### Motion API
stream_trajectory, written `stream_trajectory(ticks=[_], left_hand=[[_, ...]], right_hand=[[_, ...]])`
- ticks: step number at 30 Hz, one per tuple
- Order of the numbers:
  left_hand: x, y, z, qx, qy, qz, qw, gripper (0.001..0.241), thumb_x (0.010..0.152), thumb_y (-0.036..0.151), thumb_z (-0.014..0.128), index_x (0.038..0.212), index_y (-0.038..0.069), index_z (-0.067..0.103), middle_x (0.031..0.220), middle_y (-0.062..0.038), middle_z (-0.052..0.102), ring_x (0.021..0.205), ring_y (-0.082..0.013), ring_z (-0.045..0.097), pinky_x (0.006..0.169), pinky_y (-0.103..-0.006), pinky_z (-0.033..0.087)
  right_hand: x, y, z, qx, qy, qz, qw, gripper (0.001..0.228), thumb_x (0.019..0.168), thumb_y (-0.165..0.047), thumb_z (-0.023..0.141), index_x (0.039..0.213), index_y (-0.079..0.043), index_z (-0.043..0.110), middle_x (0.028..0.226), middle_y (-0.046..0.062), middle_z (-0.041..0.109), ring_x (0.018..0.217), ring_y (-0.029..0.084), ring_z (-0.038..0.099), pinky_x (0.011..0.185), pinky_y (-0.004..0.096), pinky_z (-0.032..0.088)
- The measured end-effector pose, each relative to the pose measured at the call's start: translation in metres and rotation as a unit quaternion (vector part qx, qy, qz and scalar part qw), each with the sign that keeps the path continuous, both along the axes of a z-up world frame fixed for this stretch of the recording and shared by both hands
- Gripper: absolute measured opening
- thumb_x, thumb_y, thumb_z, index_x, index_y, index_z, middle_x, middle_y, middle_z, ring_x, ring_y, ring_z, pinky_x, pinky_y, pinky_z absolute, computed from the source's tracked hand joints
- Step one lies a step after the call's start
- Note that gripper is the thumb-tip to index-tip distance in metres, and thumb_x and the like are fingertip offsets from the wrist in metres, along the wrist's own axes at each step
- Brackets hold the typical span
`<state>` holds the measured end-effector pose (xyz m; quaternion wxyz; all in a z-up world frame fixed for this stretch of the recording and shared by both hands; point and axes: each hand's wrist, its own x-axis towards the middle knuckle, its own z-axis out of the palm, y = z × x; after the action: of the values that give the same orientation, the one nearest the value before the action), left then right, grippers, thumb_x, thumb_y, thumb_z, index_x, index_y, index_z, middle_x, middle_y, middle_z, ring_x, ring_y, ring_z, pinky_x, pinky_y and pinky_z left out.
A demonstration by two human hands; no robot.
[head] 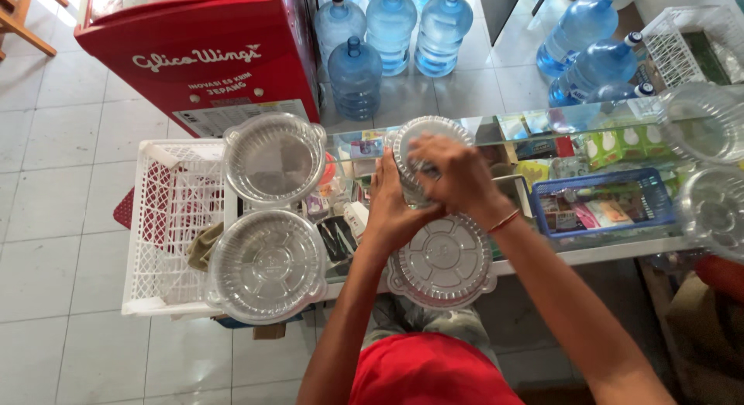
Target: The person wipes the surfaces of several clear plastic food containers with a cloth on a glass counter. They handle the containers one at a time, wiping the lids and sides, then place them into a white basket. The person also wipes a small box and a plastic bag before placing them on a nearby shelf.
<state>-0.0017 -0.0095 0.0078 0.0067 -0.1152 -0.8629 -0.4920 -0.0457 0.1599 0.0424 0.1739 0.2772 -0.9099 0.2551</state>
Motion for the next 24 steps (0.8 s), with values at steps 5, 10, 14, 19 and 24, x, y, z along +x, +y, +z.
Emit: stream_trajectory(ticks=[5, 10, 14, 19, 24], left_hand=[[-0.001, -0.001, -0.004, 0.049, -0.024, 0.0, 0.999, 0.153, 0.056, 0.063, 0.089, 0.159, -0.014, 0.008, 0.164, -0.034, 0.024, 0.157, -0.0455, 0.015, 0.127, -0.0479, 0.014], [-0.001, -0.001, -0.002, 0.049, -0.027, -0.009, 0.998, 0.153, 0.06, 0.058, 0.095, 0.16, -0.013, 0.005, 0.165, -0.036, 0.019, 0.158, -0.0461, 0.01, 0.128, -0.0499, 0.008], [0.003, -0.003, 0.006, 0.056, -0.039, 0.009, 0.998, 0.138, 0.057, 0.052, 0.094, 0.157, -0.008, 0.021, 0.158, -0.03, 0.034, 0.15, -0.0437, 0.028, 0.123, -0.0477, 0.024], [0.007, -0.005, 0.014, 0.041, -0.037, -0.01, 0.998, 0.114, 0.059, 0.05, 0.091, 0.148, -0.003, 0.044, 0.149, -0.023, 0.053, 0.142, -0.0392, 0.047, 0.121, -0.0466, 0.037], [0.004, -0.003, 0.015, 0.062, 0.0, 0.032, 0.998, 0.147, 0.055, 0.055, 0.094, 0.158, -0.014, 0.016, 0.158, -0.035, 0.032, 0.151, -0.0469, 0.028, 0.122, -0.0485, 0.026]], right_hand=[[-0.009, -0.02, 0.002, -0.032, -0.025, 0.049, 0.998, 0.034, 0.082, -0.008, 0.075, 0.115, -0.003, 0.075, 0.125, 0.013, 0.072, 0.126, 0.033, 0.065, 0.104, 0.041, 0.053], [-0.052, -0.034, 0.005, -0.057, 0.0, 0.018, 0.998, 0.028, 0.081, -0.006, 0.075, 0.109, -0.006, 0.077, 0.122, 0.014, 0.075, 0.12, 0.033, 0.068, 0.101, 0.042, 0.055], [-0.061, -0.061, 0.006, -0.149, -0.108, 0.056, 0.981, 0.033, 0.081, -0.006, 0.073, 0.114, -0.009, 0.077, 0.117, 0.014, 0.076, 0.108, 0.027, 0.075, 0.093, 0.036, 0.061], [-0.041, -0.063, 0.004, -0.209, -0.24, 0.128, 0.939, 0.027, 0.086, -0.006, 0.073, 0.111, -0.007, 0.079, 0.11, 0.009, 0.081, 0.094, 0.015, 0.076, 0.087, 0.032, 0.061], [-0.035, 0.008, 0.017, -0.222, -0.25, 0.166, 0.928, 0.027, 0.085, -0.005, 0.071, 0.111, -0.005, 0.078, 0.108, 0.006, 0.079, 0.099, 0.013, 0.072, 0.091, 0.029, 0.059]])
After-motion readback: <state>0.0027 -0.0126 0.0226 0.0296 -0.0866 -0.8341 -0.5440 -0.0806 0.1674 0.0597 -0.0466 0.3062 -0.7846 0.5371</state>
